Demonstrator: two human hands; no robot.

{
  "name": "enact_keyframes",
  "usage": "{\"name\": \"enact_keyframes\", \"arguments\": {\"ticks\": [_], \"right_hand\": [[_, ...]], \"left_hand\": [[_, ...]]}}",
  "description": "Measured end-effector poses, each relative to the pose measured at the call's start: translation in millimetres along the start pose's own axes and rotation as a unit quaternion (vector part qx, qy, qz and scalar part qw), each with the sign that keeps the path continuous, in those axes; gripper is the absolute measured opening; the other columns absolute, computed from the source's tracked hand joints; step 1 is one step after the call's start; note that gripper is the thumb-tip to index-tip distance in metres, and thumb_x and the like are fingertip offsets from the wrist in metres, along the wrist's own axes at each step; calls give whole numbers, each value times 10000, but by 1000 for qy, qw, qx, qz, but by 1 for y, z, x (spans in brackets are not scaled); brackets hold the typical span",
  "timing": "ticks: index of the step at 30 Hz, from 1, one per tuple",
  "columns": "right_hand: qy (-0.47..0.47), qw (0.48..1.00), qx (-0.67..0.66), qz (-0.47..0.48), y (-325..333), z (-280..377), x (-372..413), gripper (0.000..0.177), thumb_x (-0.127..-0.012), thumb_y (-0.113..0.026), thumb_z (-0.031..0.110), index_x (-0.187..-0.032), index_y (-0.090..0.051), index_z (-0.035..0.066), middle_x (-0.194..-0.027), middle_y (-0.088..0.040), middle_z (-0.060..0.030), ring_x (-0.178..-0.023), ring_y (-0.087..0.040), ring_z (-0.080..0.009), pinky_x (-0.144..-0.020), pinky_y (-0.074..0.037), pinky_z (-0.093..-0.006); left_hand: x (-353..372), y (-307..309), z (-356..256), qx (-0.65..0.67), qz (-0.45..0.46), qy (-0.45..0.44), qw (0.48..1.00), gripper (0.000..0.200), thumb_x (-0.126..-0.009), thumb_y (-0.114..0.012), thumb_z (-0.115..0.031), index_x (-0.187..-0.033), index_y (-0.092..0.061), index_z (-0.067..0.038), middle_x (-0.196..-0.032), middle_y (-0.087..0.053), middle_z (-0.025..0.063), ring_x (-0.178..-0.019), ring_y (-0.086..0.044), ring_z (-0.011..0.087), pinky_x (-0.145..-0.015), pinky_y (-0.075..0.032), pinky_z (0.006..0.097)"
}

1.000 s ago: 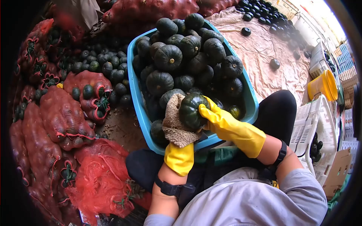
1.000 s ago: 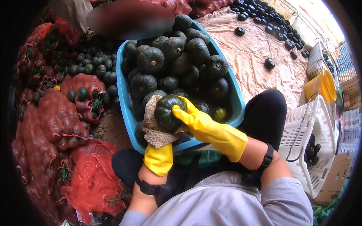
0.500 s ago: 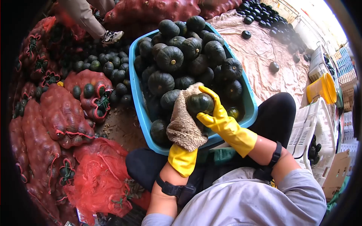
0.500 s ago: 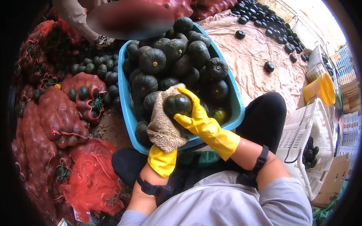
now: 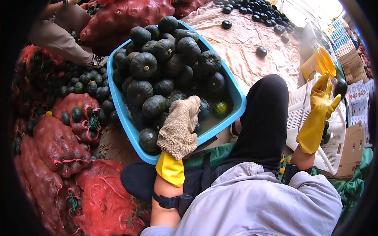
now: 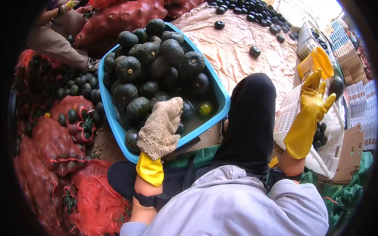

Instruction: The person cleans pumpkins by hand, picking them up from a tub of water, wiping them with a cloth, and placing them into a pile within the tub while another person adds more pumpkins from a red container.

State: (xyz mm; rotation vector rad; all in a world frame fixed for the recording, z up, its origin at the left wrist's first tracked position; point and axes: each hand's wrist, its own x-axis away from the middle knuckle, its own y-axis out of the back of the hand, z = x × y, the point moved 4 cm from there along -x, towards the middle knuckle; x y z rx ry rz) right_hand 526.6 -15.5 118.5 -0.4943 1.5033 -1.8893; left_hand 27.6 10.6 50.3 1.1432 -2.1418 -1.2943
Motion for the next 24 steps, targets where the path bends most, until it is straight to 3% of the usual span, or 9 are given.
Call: {"name": "enact_keyframes", "arguments": {"ticks": [1,5,7,9,11,15,17,21,24], "right_hand": [[98,991,77,-58,12,3,-16,574,-1037,-701,300,-1500,-557,-7,-1525,-596,-257,-1373,-628,-383,-1163,-533,-525],[-204,860,403,235,-14,-150,75,473,-1075,-665,237,-1505,-593,54,-1393,-690,-109,-1248,-666,-225,-1051,-537,-372],[-243,559,639,469,-62,-222,158,451,-1061,-673,258,-1480,-635,97,-1309,-734,-65,-1179,-695,-182,-994,-554,-331],[-249,259,764,536,-27,-282,184,740,-950,-710,493,-1598,-519,192,-1347,-724,-176,-1226,-707,-351,-1042,-564,-442],[-227,130,767,586,33,-332,212,795,-891,-754,534,-1569,-549,172,-1327,-722,-234,-1257,-672,-421,-1070,-543,-500],[-245,247,761,548,49,-352,203,762,-833,-848,468,-1499,-620,178,-1292,-735,-227,-1212,-699,-404,-1053,-554,-465],[-405,309,723,468,19,-329,179,711,-858,-842,495,-1481,-624,232,-1270,-736,-170,-1236,-697,-321,-1030,-550,-413],[-631,677,282,252,20,-310,169,581,-1016,-715,372,-1545,-557,191,-1425,-676,-101,-1324,-661,-256,-1099,-536,-420],[-351,461,505,640,-45,-278,176,595,-1040,-683,443,-1538,-579,133,-1516,-624,-160,-1377,-620,-334,-1161,-479,-583]], "left_hand": [[8,5,1,28,-25,12,999,551,-729,-748,29,-1263,-643,-53,-1302,-655,139,-1263,-643,338,-1092,-521,403],[35,17,0,96,-105,56,988,594,-670,-833,-2,-1239,-677,-64,-1344,-647,196,-1235,-673,375,-1018,-594,452],[38,19,-6,60,-127,70,988,568,-661,-840,-72,-1206,-679,-83,-1333,-651,216,-1212,-650,403,-1017,-565,479],[36,25,-13,104,-97,167,976,537,-662,-860,-13,-1176,-708,-58,-1274,-673,209,-1172,-710,374,-973,-622,413],[33,28,-9,92,-81,191,974,540,-678,-853,-15,-1190,-689,-60,-1254,-672,216,-1158,-705,390,-963,-617,429],[27,30,13,89,-62,180,978,546,-708,-840,-18,-1218,-651,-63,-1213,-672,232,-1130,-696,421,-943,-607,462],[26,26,11,67,-73,196,976,549,-723,-833,-19,-1232,-632,-64,-1193,-671,239,-1117,-691,437,-933,-602,478],[25,19,-2,5,-70,237,969,557,-753,-820,-22,-1260,-594,-67,-1153,-671,254,-1089,-681,468,-914,-592,510],[17,17,2,-13,-84,247,965,484,-776,-818,-15,-1218,-627,-61,-1076,-705,266,-1077,-699,466,-903,-600,515]]}}
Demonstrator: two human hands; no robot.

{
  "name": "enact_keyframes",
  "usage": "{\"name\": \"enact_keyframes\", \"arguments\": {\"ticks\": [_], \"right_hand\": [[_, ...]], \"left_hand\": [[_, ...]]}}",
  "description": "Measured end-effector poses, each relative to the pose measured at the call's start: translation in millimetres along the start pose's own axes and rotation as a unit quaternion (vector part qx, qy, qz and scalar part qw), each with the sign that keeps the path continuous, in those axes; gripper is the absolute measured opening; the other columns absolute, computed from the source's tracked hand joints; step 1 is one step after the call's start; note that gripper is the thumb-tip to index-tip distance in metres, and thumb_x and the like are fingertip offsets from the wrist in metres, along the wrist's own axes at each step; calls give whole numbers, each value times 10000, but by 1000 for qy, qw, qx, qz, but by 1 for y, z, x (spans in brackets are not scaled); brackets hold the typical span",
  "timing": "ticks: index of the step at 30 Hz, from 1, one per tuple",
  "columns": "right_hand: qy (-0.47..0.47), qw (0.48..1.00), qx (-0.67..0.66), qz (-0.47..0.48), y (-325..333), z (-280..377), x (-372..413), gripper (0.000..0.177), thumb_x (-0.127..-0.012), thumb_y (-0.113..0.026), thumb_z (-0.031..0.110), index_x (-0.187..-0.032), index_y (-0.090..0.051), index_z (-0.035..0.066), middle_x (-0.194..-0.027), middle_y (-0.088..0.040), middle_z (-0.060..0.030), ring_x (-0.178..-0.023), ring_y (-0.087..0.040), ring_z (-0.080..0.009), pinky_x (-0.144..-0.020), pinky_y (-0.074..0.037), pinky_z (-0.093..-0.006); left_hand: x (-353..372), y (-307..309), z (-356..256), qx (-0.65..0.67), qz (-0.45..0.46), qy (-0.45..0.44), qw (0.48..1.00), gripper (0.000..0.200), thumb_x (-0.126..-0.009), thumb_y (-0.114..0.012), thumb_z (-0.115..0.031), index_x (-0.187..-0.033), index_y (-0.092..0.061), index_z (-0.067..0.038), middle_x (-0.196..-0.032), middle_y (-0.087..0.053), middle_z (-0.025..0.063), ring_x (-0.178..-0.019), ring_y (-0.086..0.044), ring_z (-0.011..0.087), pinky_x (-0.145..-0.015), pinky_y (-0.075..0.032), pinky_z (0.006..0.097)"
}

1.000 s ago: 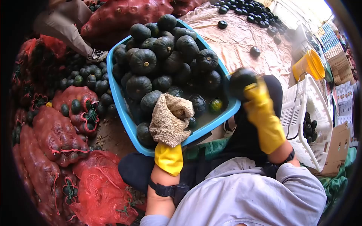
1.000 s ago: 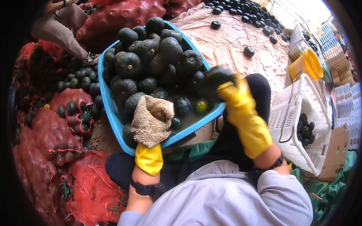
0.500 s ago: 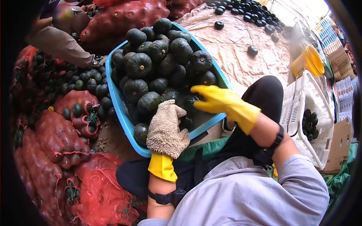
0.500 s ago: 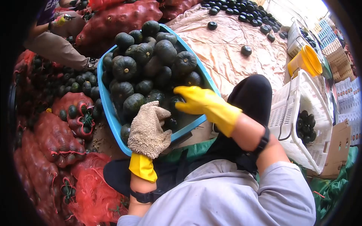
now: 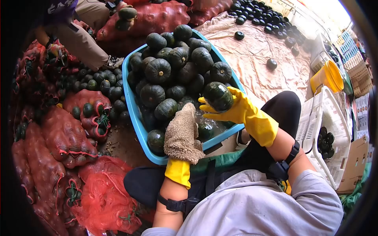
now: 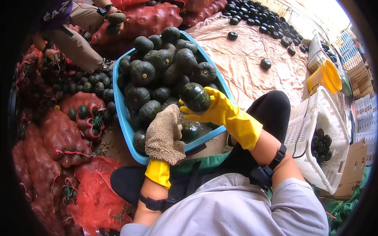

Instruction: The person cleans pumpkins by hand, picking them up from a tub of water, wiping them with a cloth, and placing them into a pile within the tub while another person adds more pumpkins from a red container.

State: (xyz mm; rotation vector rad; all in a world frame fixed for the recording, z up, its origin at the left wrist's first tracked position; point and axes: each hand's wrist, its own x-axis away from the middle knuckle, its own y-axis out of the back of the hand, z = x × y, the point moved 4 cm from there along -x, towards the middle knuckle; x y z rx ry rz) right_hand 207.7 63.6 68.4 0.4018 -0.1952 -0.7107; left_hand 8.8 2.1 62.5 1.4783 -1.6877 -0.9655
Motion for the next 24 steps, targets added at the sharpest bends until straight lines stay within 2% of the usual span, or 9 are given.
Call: {"name": "enact_keyframes", "arguments": {"ticks": [2,4,5,12,15,17,19,22,24], "right_hand": [[-30,985,-168,-24,-6,-8,-2,598,-1047,-669,485,-1514,-608,116,-1521,-625,-180,-1391,-608,-363,-1175,-461,-649],[-145,615,-766,-115,-37,-80,-15,585,-1044,-663,521,-1470,-651,120,-1471,-662,-178,-1386,-609,-370,-1161,-463,-675],[-168,600,-769,-143,-48,-66,-17,558,-1063,-633,530,-1454,-659,133,-1437,-678,-177,-1376,-616,-363,-1147,-467,-700],[126,934,-208,-262,-85,0,-15,374,-996,-785,183,-1343,-663,113,-1528,-592,-172,-1418,-565,-351,-1219,-411,-483],[166,934,82,-306,-70,9,-39,494,-905,-858,114,-1356,-660,73,-1492,-602,-202,-1415,-565,-358,-1194,-433,-462],[88,926,46,-365,-64,-9,-58,512,-920,-840,159,-1386,-650,69,-1458,-608,-209,-1396,-571,-376,-1183,-444,-454],[73,932,15,-355,-67,-4,-56,552,-927,-836,219,-1422,-635,77,-1433,-603,-211,-1380,-573,-382,-1189,-434,-463],[151,966,49,-202,-101,37,-26,609,-905,-863,241,-1444,-627,86,-1399,-621,-194,-1408,-540,-405,-1249,-331,-549],[188,926,104,-311,-77,-8,-52,588,-906,-855,211,-1427,-621,72,-1399,-620,-209,-1378,-562,-410,-1204,-403,-492]], "left_hand": [[-15,-1,-1,-28,59,61,996,452,-750,-852,-28,-1161,-667,-59,-1043,-728,257,-1054,-717,458,-902,-608,505],[-23,8,-8,-45,84,45,994,459,-710,-880,-46,-1131,-698,-67,-1030,-741,242,-1044,-725,448,-906,-611,495],[-22,19,-14,-49,81,-1,995,482,-684,-891,-57,-1130,-709,-76,-1034,-743,233,-1045,-724,443,-910,-611,489],[-3,-1,-1,-21,-219,-234,947,391,-775,-806,-161,-1147,-718,-79,-1160,-727,155,-1136,-692,382,-1015,-554,461],[-22,-25,-2,395,-72,-125,907,321,-984,-658,-219,-1250,-643,-40,-1283,-689,153,-1275,-637,310,-1097,-501,441],[-25,-23,-39,-267,-87,-186,941,306,-1051,-565,-91,-1347,-556,-15,-1382,-647,134,-1381,-571,263,-1211,-422,413],[-6,-13,-10,198,-99,-135,966,453,-1060,-582,-183,-1472,-480,-28,-1451,-614,137,-1416,-550,285,-1255,-379,423],[-10,-25,34,564,-22,-92,821,624,-1019,-671,-125,-1576,-407,-29,-1566,-545,144,-1459,-530,293,-1254,-396,410],[0,0,12,370,-144,-132,908,648,-991,-696,-93,-1565,-407,-12,-1547,-565,172,-1368,-617,332,-1173,-494,436]]}}
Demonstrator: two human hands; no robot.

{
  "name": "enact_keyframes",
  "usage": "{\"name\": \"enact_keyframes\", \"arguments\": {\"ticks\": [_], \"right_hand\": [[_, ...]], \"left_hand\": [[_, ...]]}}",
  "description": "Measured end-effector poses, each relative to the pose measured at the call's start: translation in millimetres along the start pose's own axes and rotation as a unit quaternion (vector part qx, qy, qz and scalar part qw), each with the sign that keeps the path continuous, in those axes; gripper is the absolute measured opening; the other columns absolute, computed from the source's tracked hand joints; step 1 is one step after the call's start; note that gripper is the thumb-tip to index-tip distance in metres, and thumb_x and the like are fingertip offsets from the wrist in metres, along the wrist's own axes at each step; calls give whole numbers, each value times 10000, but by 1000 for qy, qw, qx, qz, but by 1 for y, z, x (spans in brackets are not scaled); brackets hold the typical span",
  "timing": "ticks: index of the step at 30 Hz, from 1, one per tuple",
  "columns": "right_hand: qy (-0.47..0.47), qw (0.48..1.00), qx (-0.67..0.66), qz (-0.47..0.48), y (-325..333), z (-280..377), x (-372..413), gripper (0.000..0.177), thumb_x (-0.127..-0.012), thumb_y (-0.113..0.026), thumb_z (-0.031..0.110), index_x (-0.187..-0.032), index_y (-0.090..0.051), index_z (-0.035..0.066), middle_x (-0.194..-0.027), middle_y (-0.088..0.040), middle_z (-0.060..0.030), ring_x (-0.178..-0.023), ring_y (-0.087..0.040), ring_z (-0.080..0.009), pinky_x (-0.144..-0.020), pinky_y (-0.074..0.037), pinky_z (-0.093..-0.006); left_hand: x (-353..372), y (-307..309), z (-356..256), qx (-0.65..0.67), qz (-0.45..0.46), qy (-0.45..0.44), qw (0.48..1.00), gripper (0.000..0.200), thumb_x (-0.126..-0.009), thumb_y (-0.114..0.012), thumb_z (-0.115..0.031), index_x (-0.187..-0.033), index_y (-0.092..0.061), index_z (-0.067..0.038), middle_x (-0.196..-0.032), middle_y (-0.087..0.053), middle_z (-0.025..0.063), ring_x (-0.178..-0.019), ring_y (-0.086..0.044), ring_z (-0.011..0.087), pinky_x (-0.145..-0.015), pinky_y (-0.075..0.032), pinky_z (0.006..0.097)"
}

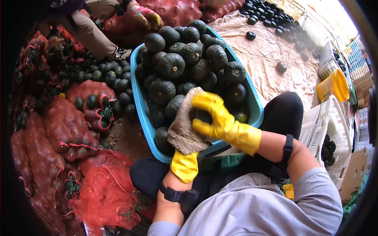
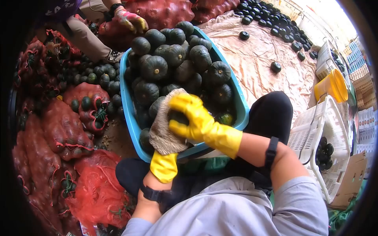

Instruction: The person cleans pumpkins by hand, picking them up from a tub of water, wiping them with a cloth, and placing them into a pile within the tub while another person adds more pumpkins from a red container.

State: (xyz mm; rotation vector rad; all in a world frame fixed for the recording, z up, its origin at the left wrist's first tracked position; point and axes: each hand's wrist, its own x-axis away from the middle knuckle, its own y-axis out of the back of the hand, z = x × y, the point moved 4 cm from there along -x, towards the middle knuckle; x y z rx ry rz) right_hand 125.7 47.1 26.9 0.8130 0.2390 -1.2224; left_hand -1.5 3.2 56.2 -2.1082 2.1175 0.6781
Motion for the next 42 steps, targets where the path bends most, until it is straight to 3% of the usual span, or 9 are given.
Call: {"name": "enact_keyframes", "arguments": {"ticks": [3,6,10,14,17,25,31,37,42], "right_hand": [[-124,990,8,-63,8,-18,-15,517,-969,-790,221,-1429,-613,64,-1411,-632,-192,-1370,-580,-383,-1196,-418,-467],[-70,990,-79,95,12,34,0,441,-1024,-731,223,-1417,-630,50,-1394,-663,-174,-1351,-604,-349,-1186,-426,-462],[-84,996,3,-32,1,9,-12,311,-1015,-702,111,-1315,-695,31,-1331,-705,-178,-1275,-654,-350,-1129,-471,-455],[4,991,-119,61,4,50,-10,307,-917,-736,-71,-1203,-757,39,-1310,-712,-199,-1274,-662,-369,-1139,-472,-450],[-296,858,-416,-51,-11,7,7,324,-1060,-628,39,-1381,-673,50,-1406,-695,-151,-1301,-639,-232,-1163,-464,-382],[-187,955,27,227,25,31,-15,619,-943,-773,221,-1519,-571,114,-1435,-647,-157,-1348,-618,-305,-1161,-478,-421],[-444,789,-423,-27,-20,-11,34,537,-1018,-660,267,-1530,-570,134,-1369,-667,-90,-1268,-637,-207,-1079,-525,-382],[-175,958,48,222,21,32,-11,734,-918,-817,200,-1566,-486,102,-1445,-617,-181,-1318,-632,-294,-1132,-500,-391],[-429,818,-383,8,-15,3,27,670,-938,-802,187,-1536,-508,109,-1455,-615,-151,-1275,-654,-289,-1119,-509,-406]], "left_hand": [[-2,-42,62,185,56,181,964,667,-995,-688,-114,-1578,-366,-69,-1474,-589,168,-1330,-620,324,-1161,-491,445],[-8,-18,13,-219,110,-70,967,510,-1061,-639,-180,-1521,-435,-94,-1457,-585,132,-1342,-587,254,-1197,-465,426],[-2,-19,17,-159,-50,63,984,453,-997,-642,-183,-1424,-566,-55,-1384,-612,181,-1298,-586,354,-1173,-432,473],[-14,4,-3,-303,85,-171,934,512,-806,-787,-318,-1241,-645,-88,-1191,-698,155,-1034,-666,363,-981,-502,479],[0,10,2,-161,-2,-20,987,555,-754,-893,-222,-1227,-628,-104,-1168,-726,126,-1079,-710,331,-956,-566,429],[1,10,-1,-230,-8,-31,973,603,-812,-862,-128,-1334,-565,-69,-1215,-746,172,-1066,-751,287,-916,-615,394],[5,0,14,-153,-61,73,984,611,-819,-861,-132,-1344,-556,-68,-1227,-744,172,-1065,-749,285,-920,-615,395],[14,15,4,-189,-21,20,982,618,-825,-860,-136,-1354,-548,-67,-1239,-741,172,-1064,-748,282,-923,-616,397],[8,7,19,-153,-55,66,984,625,-831,-859,-139,-1363,-541,-66,-1248,-740,172,-1063,-747,280,-927,-616,398]]}}
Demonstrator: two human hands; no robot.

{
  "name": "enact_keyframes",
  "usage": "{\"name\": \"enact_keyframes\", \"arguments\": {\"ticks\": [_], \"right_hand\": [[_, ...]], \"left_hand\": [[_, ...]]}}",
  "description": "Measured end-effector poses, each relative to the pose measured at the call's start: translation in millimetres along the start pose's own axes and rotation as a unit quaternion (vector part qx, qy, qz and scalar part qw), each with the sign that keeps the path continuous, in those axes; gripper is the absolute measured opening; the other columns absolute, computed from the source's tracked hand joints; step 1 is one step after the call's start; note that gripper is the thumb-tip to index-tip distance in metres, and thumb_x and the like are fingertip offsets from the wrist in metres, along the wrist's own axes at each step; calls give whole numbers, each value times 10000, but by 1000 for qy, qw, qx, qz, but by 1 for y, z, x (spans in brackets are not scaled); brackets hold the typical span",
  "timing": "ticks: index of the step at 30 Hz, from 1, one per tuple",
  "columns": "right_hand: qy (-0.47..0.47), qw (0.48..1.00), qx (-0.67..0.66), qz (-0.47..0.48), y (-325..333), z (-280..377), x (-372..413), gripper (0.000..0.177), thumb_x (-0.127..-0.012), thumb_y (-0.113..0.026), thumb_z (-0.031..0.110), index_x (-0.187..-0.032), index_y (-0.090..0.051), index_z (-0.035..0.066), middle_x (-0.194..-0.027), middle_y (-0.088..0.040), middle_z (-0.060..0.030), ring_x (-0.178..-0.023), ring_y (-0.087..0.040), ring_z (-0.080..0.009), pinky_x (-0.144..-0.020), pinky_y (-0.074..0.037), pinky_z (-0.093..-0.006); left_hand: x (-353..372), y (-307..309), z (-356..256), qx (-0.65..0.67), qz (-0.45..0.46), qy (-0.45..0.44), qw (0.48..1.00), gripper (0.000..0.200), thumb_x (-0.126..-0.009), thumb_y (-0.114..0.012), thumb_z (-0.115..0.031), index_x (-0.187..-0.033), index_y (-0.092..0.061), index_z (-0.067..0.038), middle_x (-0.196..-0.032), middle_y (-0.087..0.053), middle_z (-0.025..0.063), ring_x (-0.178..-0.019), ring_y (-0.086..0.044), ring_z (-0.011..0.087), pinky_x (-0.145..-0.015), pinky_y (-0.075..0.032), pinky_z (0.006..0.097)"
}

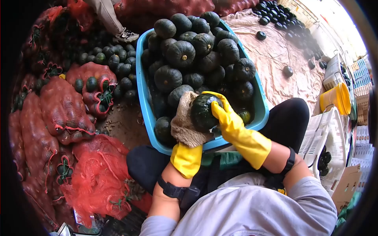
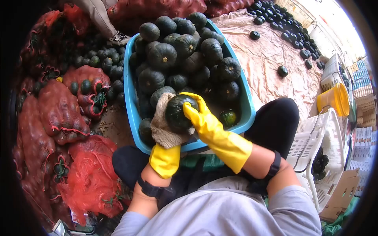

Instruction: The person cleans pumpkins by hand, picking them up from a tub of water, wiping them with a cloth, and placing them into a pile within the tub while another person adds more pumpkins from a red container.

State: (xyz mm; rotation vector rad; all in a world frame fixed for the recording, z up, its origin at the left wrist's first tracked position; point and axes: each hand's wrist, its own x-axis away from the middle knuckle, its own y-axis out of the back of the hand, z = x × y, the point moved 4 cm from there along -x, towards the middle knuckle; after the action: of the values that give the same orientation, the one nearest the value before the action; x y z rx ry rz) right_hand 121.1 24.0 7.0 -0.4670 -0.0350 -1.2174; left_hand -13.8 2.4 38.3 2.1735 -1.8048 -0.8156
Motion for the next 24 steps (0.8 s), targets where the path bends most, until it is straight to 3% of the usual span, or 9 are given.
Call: {"name": "enact_keyframes", "arguments": {"ticks": [3,6,9,12,15,18,21,23,24], "right_hand": [[147,968,204,-10,8,9,-11,708,-919,-825,141,-1538,-488,68,-1455,-604,-172,-1289,-632,-294,-1139,-487,-425],[192,846,485,107,-8,59,13,819,-855,-875,136,-1568,-478,62,-1451,-597,-212,-1344,-598,-352,-1191,-441,-440],[66,935,329,114,-9,58,13,627,-946,-745,178,-1533,-540,104,-1329,-637,-142,-1200,-627,-249,-1082,-486,-378],[82,983,159,-29,10,16,-6,554,-1005,-679,172,-1538,-538,111,-1306,-634,-113,-1122,-616,-213,-1034,-499,-354],[251,894,338,-152,25,8,-31,553,-1027,-681,161,-1551,-515,96,-1368,-600,-140,-1162,-587,-253,-1062,-482,-378],[391,801,442,-101,13,9,-13,597,-1009,-755,190,-1541,-512,70,-1500,-547,-237,-1371,-561,-382,-1181,-435,-458],[148,959,236,-50,24,-38,-11,487,-1084,-656,262,-1519,-528,83,-1452,-597,-144,-1365,-579,-280,-1184,-430,-414],[43,987,157,-1,23,-20,3,467,-1131,-557,390,-1499,-556,104,-1435,-633,-91,-1351,-597,-248,-1170,-451,-392],[0,990,-144,13,18,-29,6,485,-1131,-504,464,-1464,-600,125,-1436,-662,-90,-1349,-614,-241,-1174,-466,-402]], "left_hand": [[13,-2,-7,-2,-29,22,999,629,-834,-859,-141,-1368,-536,-65,-1254,-738,172,-1063,-746,278,-929,-617,399],[9,12,-6,-25,17,-33,999,633,-837,-858,-143,-1374,-532,-64,-1260,-737,172,-1062,-746,277,-930,-617,399],[1,17,-1,-21,59,-60,996,636,-841,-858,-145,-1379,-528,-64,-1266,-736,172,-1062,-745,276,-932,-617,400],[-1,1,2,6,26,-19,999,640,-844,-857,-147,-1384,-523,-63,-1272,-735,172,-1061,-744,274,-934,-617,401],[7,-15,-9,27,-26,49,998,644,-847,-857,-149,-1389,-519,-62,-1278,-734,172,-1061,-744,273,-936,-618,401],[15,-8,-16,4,-13,14,1000,648,-851,-856,-151,-1394,-515,-62,-1284,-733,172,-1061,-743,272,-938,-618,402],[11,4,-12,-16,38,-52,998,652,-854,-856,-153,-1400,-511,-61,-1290,-732,172,-1060,-742,270,-940,-618,403],[5,8,-7,-15,68,-67,995,655,-856,-856,-154,-1403,-508,-61,-1294,-731,172,-1060,-742,269,-941,-619,403],[2,6,-5,-12,73,-65,995,656,-857,-855,-155,-1405,-506,-61,-1296,-731,172,-1060,-742,269,-942,-619,403]]}}
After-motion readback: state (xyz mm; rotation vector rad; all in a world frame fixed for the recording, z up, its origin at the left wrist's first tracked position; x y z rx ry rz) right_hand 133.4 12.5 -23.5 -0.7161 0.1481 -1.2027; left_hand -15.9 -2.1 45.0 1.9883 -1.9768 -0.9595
